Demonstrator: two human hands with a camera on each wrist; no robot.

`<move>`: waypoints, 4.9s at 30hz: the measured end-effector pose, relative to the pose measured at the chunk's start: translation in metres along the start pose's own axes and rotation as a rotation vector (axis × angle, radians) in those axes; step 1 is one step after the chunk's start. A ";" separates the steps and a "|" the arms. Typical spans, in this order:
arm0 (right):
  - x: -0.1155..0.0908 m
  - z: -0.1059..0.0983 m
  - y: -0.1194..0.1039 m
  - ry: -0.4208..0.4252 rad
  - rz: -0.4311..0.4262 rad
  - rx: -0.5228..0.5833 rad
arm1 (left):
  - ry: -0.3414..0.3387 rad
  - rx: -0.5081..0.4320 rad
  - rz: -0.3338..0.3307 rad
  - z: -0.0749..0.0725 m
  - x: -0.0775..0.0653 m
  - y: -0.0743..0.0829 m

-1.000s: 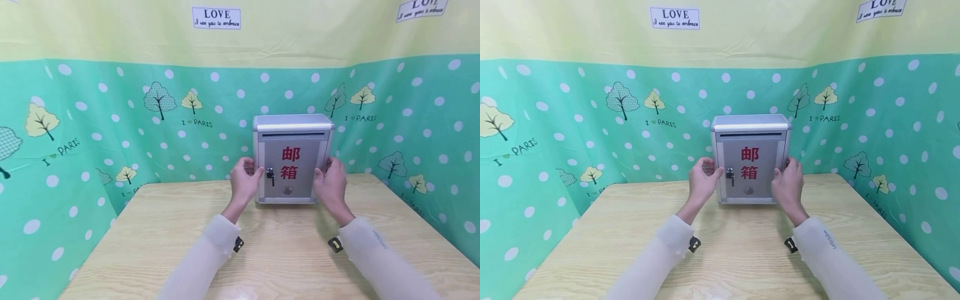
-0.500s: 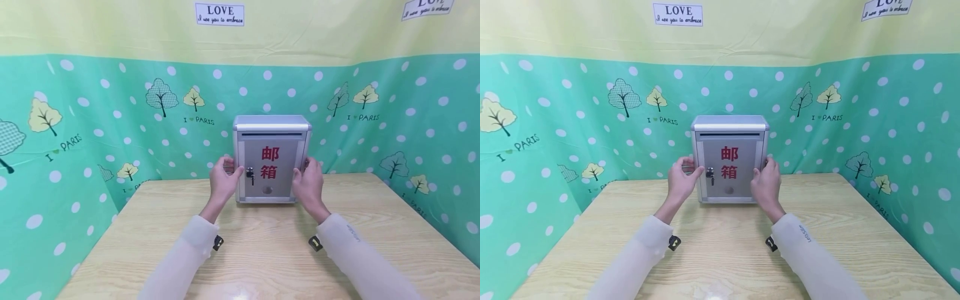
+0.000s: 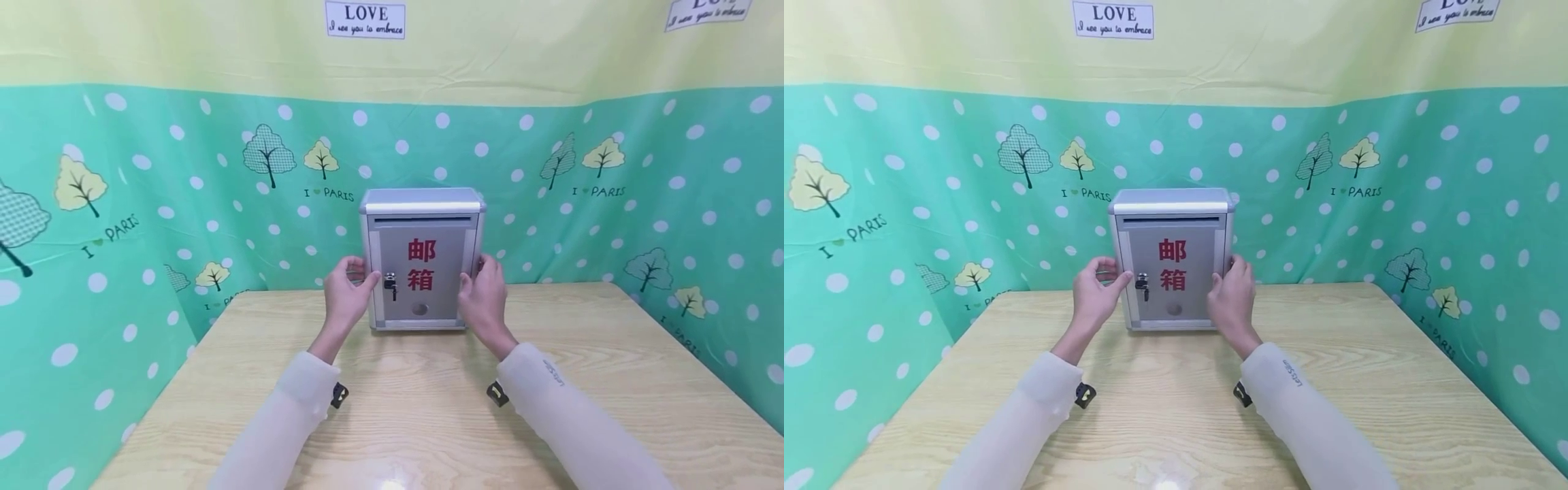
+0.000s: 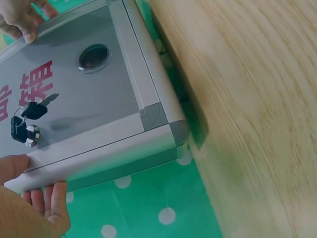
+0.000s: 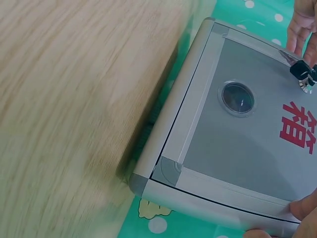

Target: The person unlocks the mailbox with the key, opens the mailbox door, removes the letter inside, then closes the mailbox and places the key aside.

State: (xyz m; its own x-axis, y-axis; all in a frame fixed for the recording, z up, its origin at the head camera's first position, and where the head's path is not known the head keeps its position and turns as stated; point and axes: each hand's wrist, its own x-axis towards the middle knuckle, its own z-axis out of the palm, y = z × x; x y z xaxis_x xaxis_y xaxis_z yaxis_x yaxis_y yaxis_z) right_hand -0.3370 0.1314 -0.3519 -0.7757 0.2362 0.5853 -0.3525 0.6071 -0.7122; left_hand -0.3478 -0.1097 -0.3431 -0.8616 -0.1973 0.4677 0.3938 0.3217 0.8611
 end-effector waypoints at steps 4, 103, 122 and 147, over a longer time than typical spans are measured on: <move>-0.001 0.003 -0.001 -0.009 0.011 -0.005 | 0.000 0.009 -0.017 -0.002 0.000 -0.004; -0.034 0.081 -0.052 -0.115 -1.029 -0.591 | -0.045 -0.047 0.068 -0.019 0.007 -0.020; -0.038 0.085 -0.059 -0.127 -0.773 -0.360 | -0.036 -0.042 0.076 -0.017 0.007 -0.021; -0.037 0.089 -0.064 -0.120 -0.406 -0.021 | -0.045 -0.053 0.079 -0.020 0.006 -0.019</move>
State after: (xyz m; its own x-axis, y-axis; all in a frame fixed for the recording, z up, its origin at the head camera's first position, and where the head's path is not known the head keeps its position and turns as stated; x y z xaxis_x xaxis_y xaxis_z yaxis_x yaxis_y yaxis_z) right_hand -0.3320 0.0157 -0.3626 -0.6319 -0.1141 0.7666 -0.6321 0.6482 -0.4246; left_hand -0.3546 -0.1352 -0.3528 -0.8403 -0.1309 0.5261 0.4763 0.2853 0.8317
